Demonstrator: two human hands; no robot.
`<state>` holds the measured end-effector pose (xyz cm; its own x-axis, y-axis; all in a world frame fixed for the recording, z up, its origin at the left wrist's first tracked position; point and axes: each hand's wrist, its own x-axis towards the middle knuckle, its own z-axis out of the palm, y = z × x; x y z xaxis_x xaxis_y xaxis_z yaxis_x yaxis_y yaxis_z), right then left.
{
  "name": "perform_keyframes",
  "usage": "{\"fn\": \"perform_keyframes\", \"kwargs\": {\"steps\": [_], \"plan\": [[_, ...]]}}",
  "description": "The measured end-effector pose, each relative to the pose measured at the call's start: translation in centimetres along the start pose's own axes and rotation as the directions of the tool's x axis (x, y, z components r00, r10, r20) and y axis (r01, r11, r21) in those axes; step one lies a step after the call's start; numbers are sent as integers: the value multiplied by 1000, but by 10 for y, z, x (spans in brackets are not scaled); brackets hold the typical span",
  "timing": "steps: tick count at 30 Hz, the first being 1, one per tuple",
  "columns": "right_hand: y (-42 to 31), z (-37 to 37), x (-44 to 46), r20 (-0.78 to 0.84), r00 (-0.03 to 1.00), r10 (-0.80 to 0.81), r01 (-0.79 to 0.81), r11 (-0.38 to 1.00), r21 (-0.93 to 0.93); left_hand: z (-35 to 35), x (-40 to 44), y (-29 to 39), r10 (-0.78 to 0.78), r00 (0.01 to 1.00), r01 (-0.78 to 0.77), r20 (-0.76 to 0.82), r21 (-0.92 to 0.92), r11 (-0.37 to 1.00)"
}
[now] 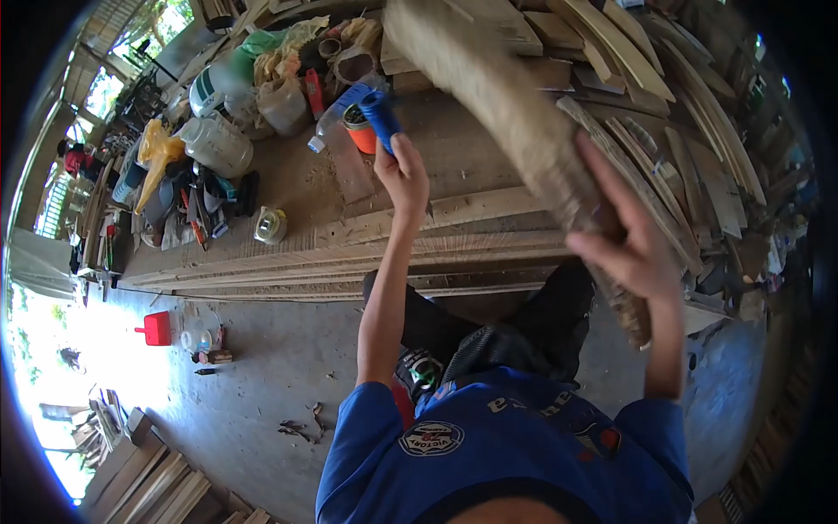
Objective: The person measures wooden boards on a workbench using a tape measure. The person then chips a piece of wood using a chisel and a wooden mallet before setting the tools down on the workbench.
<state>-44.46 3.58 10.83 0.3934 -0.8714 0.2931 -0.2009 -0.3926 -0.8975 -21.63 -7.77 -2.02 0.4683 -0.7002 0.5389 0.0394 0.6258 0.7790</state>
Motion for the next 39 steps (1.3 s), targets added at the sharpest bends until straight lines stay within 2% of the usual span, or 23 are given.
{"fn": "perform_keyframes", "kwargs": {"steps": [2,3,8,9,12,13,14,16,17,21,22,24,25,27,28,30,31,33,34,35,36,37,39], "plan": [[-41,-9,22,-75,963,-260,244,953,-181,2,-1,-1,-51,997,52,55,-22,998],[-48,-13,29,-73,963,-261,245,953,-180,3,-3,-3,-20,998,23,58,-49,999],[-66,-24,44,251,962,-106,235,788,-569,4,-8,-6,41,997,-46,69,70,996],[-57,-24,43,399,913,82,143,853,-503,3,-10,-5,41,997,-45,67,67,997],[-73,-38,44,398,910,119,144,809,-570,4,-2,-7,35,996,-39,80,48,998],[-76,-38,41,402,914,-46,263,824,-502,0,-6,-5,7,996,-12,87,54,998],[-82,-38,46,406,912,-59,279,814,-509,3,-1,-5,25,996,-29,80,46,999],[-91,-32,47,242,912,-331,409,788,-460,1,-7,-3,39,994,-47,104,76,996],[-102,-28,40,90,972,-218,233,837,-495,2,-6,-4,39,994,-47,107,70,996],[-69,-23,46,196,953,-230,301,705,-642,2,-10,-3,34,995,-38,93,42,998],[-59,-21,42,191,955,-225,295,708,-641,3,-10,-1,21,996,-26,88,53,998],[-42,-19,32,367,929,35,152,871,-467,4,-11,3,66,996,-65,67,-15,998],[-36,-23,28,360,933,32,156,863,-480,6,-8,0,79,994,-77,81,-26,997],[-21,-23,8,290,956,42,32,969,-247,-3,-14,-7,61,992,-57,112,-36,998],[-12,-20,-2,295,955,36,40,969,-246,-1,-13,-4,67,992,-63,108,-34,997],[13,-4,-29,94,993,-76,87,989,-118,-1,-15,4,27,999,-25,38,-44,999],[28,3,-43,43,999,-22,27,994,-105,-4,-12,0,30,999,-29,38,-41,999],[54,16,-67,-40,992,120,-123,989,-77,-17,1,-11,-59,982,51,-177,-52,997],[64,23,-77,-69,975,209,-213,975,-61,-18,4,1,-57,982,48,-180,-50,998],[74,29,-85,-64,977,205,-208,976,-61,-18,7,14,-190,958,161,-213,-149,976],[83,35,-93,-85,958,274,-272,962,31,-20,9,23,-324,918,266,-230,-249,931],[90,40,-98,-101,934,342,-329,936,125,-24,13,23,-344,907,279,-241,-266,923],[97,46,-103,-130,935,329,-316,942,112,-25,12,28,-339,902,276,-266,-247,929]]}}
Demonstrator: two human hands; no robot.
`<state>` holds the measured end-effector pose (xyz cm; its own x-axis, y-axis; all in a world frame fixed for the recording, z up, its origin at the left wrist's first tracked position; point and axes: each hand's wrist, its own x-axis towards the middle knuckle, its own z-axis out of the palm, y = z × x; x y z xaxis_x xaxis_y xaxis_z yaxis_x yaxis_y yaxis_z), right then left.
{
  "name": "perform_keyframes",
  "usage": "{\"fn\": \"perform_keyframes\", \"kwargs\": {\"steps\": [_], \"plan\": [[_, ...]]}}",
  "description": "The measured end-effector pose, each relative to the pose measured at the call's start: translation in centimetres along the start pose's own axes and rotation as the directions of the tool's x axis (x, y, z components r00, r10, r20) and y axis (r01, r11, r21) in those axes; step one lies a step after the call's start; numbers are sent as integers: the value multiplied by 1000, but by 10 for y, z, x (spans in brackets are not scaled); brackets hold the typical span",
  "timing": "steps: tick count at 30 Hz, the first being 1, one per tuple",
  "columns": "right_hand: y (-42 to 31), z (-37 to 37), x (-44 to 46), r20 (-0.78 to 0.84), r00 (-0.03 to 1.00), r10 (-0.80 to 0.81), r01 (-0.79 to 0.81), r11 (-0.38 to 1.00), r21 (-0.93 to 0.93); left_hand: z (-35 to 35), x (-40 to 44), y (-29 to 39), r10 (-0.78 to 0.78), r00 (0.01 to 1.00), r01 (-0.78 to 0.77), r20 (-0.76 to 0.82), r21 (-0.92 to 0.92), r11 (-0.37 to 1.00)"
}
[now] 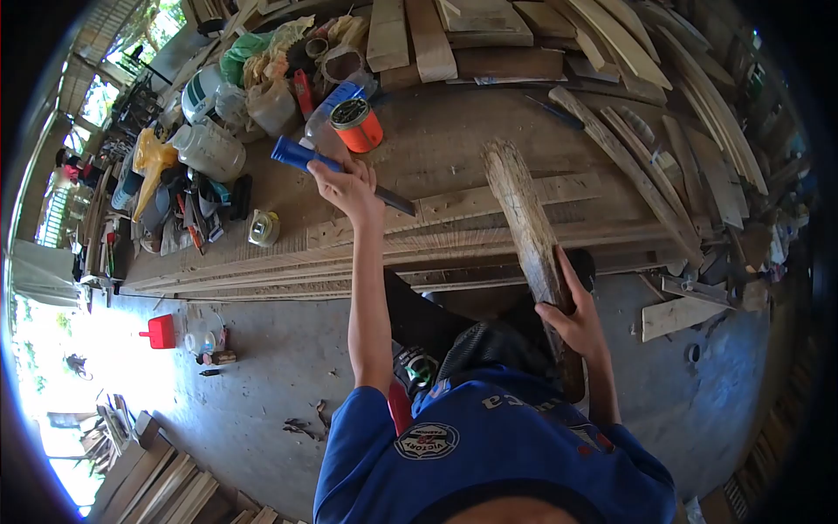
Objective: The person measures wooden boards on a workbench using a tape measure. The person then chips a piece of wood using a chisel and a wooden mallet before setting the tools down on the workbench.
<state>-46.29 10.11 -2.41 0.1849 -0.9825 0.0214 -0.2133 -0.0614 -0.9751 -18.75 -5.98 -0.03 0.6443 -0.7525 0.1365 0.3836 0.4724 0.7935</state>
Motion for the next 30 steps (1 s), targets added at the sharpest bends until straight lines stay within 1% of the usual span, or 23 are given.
{"fn": "perform_keyframes", "kwargs": {"steps": [1,2,3,5,6,8,12,14,18,20,21,23,24,25,26,27,28,29,30], "plan": [[3,2,-2,-26,1000,-11,10,1000,-21,0,-2,2,3,1000,-3,-31,14,1000],[5,4,-3,-28,1000,12,-11,1000,30,-2,-2,-1,20,999,-20,-36,12,1000],[8,4,-3,-27,999,17,-16,999,34,-4,-3,-3,19,999,-18,-37,19,1000],[13,4,-4,-36,999,13,-13,1000,-6,-6,-5,-5,37,999,-37,35,0,999],[12,4,-4,-38,999,16,-16,1000,-4,-6,-5,-6,35,999,-35,36,3,999],[7,2,-4,-14,999,40,-40,999,-2,-3,-8,-8,1,999,1,-49,36,999],[3,2,-4,-17,997,72,-72,997,-17,-6,-7,-9,5,1000,-5,8,14,1000],[4,3,-4,-22,996,83,-83,996,-10,-5,-8,-8,-5,999,5,-35,15,1000],[10,3,-3,-41,999,20,-22,998,-64,-2,-13,-8,18,999,-18,-28,19,1000],[10,3,-1,-26,999,24,-24,1000,-18,0,-17,-10,93,994,-95,54,46,994],[6,1,-1,-23,999,23,-23,999,-22,2,-21,-12,94,994,-96,49,43,994],[-15,-10,4,83,995,62,-50,989,-141,7,-26,-14,173,980,-184,101,113,976],[-30,-15,10,93,994,54,-40,989,-142,1,-20,-25,186,978,-196,95,112,974],[-48,-21,16,142,989,-32,57,983,-177,4,-17,-27,196,977,-205,88,114,972],[-67,-28,21,193,975,-113,152,967,-206,7,-15,-30,322,938,-341,128,178,923],[-88,-30,28,201,958,-204,237,959,-157,8,-15,-31,436,883,-468,176,235,852],[-111,-30,34,201,935,-292,317,942,-107,6,-18,-31,437,883,-468,173,237,852],[-132,-30,42,168,875,-454,477,868,-138,5,-20,-31,378,902,-419,209,209,884],[-152,-29,49,142,783,-606,622,763,-175,5,-21,-31,322,914,-369,246,180,912]]}}
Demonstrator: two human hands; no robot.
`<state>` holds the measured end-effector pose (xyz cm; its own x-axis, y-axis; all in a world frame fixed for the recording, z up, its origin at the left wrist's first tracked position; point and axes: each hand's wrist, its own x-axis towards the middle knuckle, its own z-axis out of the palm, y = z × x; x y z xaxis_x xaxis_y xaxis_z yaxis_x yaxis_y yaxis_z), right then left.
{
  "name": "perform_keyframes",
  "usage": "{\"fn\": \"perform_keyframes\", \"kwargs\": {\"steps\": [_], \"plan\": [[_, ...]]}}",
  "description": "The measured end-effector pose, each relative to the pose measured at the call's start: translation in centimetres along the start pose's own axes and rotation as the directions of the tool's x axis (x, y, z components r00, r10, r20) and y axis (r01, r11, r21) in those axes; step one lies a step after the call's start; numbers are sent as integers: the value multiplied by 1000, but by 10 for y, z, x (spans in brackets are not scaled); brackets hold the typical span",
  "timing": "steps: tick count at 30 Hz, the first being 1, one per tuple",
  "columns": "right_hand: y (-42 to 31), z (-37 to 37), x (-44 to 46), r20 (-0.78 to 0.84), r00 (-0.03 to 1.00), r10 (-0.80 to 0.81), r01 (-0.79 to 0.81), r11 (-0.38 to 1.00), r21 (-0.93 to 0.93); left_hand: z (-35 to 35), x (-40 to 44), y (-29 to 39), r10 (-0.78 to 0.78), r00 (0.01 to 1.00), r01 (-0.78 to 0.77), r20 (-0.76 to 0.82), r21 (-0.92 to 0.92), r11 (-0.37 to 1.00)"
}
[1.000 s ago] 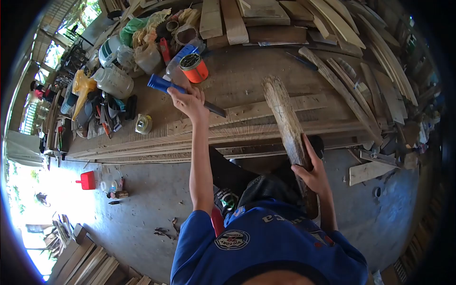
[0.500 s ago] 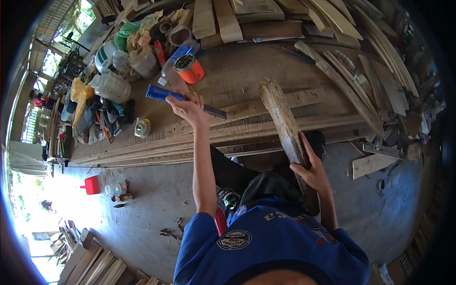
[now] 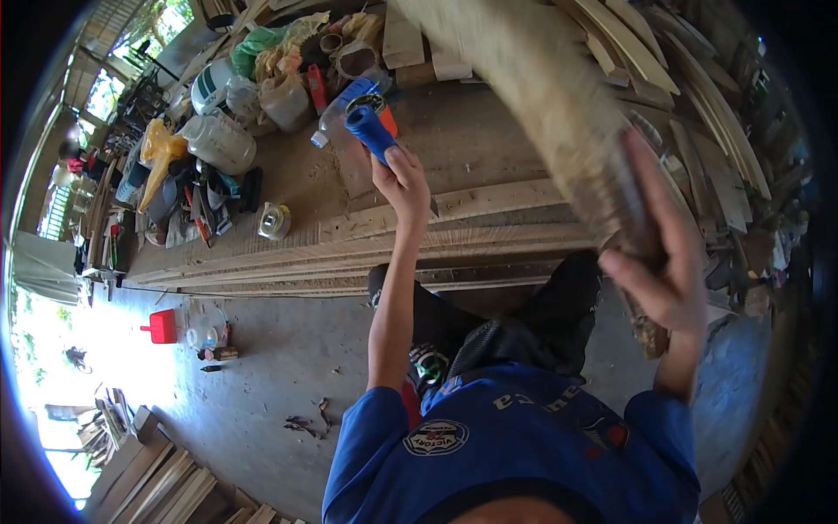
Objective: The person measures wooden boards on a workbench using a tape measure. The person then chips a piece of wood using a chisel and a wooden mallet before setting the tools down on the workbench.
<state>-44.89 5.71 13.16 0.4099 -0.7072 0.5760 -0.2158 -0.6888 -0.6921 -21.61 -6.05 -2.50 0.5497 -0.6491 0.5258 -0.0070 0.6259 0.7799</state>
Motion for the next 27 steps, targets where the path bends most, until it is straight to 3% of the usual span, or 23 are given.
{"fn": "perform_keyframes", "kwargs": {"steps": [3,5,6,7,8,9,10,14,15,16,19,20,21,23,25,26,27], "plan": [[-24,7,34,-104,994,-21,22,1000,16,2,-1,0,-33,998,39,58,-109,993],[-24,11,44,-136,989,-52,36,992,-121,2,-3,1,11,993,-3,120,-67,998],[-23,9,44,41,999,-16,24,982,-189,1,-5,1,8,993,-1,116,-64,998],[-22,5,45,47,999,-19,27,982,-185,1,-7,1,20,995,-13,101,-66,998],[-21,-2,45,275,943,187,-128,967,-220,2,-7,1,35,995,-29,91,-69,997],[-23,-8,45,471,796,379,-266,919,-291,1,-6,1,50,995,-44,86,-74,996],[-27,-14,49,470,800,373,-254,920,-297,0,-5,-1,27,997,-17,77,-134,991],[-54,-18,54,357,917,179,-87,962,-260,3,-5,2,13,995,-5,97,-88,996],[-67,-3,58,106,978,181,-147,952,-268,2,-8,3,5,995,4,97,-86,996],[-74,5,60,-156,974,166,-203,942,-266,3,-7,3,16,995,-10,94,-67,998],[-54,-13,49,-17,992,126,-126,951,-282,6,-8,2,31,994,-27,105,-43,999],[-42,-3,49,67,998,-21,45,924,-379,6,-8,2,44,992,-40,117,-35,999],[-36,-2,45,65,998,-15,39,925,-379,5,-7,3,39,992,-35,119,-34,999],[-28,-3,34,213,952,218,-161,953,-256,2,-8,7,104,988,-109,115,36,993],[-16,-7,29,378,842,385,-343,923,-176,3,-6,1,64,995,-60,82,-58,997],[-9,-4,17,384,837,390,-351,921,-170,-3,-9,-1,58,997,-56,47,-47,997],[0,0,2,263,910,319,-288,946,-151,-5,-8,-2,63,998,-62,8,-40,997]]}}
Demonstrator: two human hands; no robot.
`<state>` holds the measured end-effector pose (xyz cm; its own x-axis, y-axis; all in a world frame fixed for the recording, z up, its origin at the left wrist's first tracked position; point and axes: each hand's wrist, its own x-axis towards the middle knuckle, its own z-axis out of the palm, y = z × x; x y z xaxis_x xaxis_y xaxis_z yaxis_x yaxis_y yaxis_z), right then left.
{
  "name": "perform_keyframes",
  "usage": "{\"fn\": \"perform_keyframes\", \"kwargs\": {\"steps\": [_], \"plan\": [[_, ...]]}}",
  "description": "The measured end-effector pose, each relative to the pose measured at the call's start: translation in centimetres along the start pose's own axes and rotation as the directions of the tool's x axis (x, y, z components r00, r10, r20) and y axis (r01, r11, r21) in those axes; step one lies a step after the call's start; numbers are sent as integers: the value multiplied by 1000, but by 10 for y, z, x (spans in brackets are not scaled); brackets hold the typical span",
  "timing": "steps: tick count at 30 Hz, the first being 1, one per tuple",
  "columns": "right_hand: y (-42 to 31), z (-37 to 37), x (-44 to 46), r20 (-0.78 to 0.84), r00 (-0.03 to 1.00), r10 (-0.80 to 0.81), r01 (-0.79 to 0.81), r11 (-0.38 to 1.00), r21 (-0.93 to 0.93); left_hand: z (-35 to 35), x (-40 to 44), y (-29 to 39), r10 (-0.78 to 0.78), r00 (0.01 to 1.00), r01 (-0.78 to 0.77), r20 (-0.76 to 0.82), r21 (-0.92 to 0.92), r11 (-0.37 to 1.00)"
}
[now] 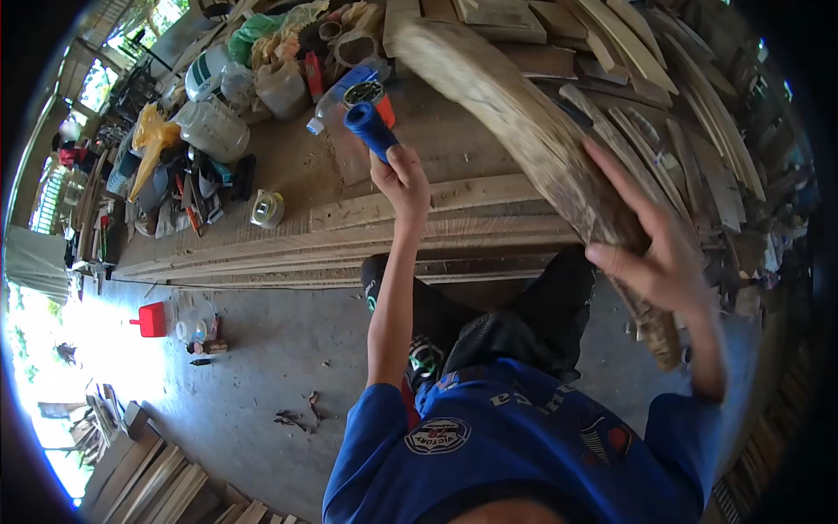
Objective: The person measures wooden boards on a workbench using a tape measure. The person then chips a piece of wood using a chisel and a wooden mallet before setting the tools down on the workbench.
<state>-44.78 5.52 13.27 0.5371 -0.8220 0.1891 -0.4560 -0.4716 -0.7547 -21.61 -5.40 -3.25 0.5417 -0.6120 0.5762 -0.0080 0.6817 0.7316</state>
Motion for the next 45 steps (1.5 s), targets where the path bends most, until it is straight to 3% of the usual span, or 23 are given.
{"fn": "perform_keyframes", "kwargs": {"steps": [1,4,6,7,8,11,13,15,16,18,19,21,23,29,30,32,35,36,38,41,42,44,45], "plan": [[13,9,-11,-141,988,-68,68,998,-7,-3,0,-4,-22,999,24,-43,33,999],[58,38,-49,-204,967,154,-124,980,155,-3,5,13,-205,943,191,-261,-77,979],[82,67,-76,-265,935,234,-190,965,182,-23,11,0,-148,947,163,-284,30,986],[82,81,-85,-237,900,366,-254,881,399,-26,15,10,-338,860,299,-383,-159,941],[89,93,-96,-260,898,355,-238,889,391,-29,21,21,-520,736,391,-432,-355,849],[101,114,-126,-271,856,440,-287,841,458,-29,37,57,-475,758,320,-447,-379,868],[103,114,-134,-273,846,458,-317,843,435,-47,57,54,-267,918,179,-295,-294,939],[102,112,-135,-240,786,570,-380,752,539,-66,85,48,20,1000,-18,-8,166,986],[100,111,-133,-239,786,570,-381,752,539,-73,102,44,20,1000,-18,-8,167,986],[98,106,-126,-316,782,537,-402,822,403,-78,133,37,-122,845,-320,521,674,666],[102,107,-125,-315,788,528,-393,827,403,-78,138,33,-113,848,-325,518,677,661],[111,111,-127,-353,785,508,-395,851,346,-82,146,18,-355,567,-453,743,642,619],[113,113,-130,-331,775,538,-436,834,338,-85,138,11,-413,492,-648,767,639,415],[122,121,-128,-277,763,585,-439,782,443,-100,125,-24,-94,272,-948,958,283,147],[123,119,-125,-261,785,562,-423,794,437,-100,122,-26,-101,296,-944,950,307,121],[118,109,-123,-261,775,576,-481,805,346,-96,113,-29,-437,464,-845,770,533,43],[99,83,-102,-155,765,625,-569,768,293,-87,93,-20,-328,672,-696,664,718,27],[96,78,-95,-111,750,652,-623,753,212,-87,80,-14,-323,673,-696,666,717,27],[136,70,-90,-227,882,413,-439,895,-81,-81,45,-5,-154,730,-548,666,704,452],[146,43,-38,-234,952,198,-278,879,-388,-74,-9,4,-272,676,-527,685,707,471],[135,32,-17,-181,934,309,-357,828,-433,-72,-19,4,-287,645,-517,708,681,518],[142,21,18,-147,959,244,-285,808,-516,-73,-29,4,-217,689,-626,691,719,302],[143,18,35,-101,949,298,-301,765,-569,-72,-30,3,-221,671,-632,707,702,328]]}}
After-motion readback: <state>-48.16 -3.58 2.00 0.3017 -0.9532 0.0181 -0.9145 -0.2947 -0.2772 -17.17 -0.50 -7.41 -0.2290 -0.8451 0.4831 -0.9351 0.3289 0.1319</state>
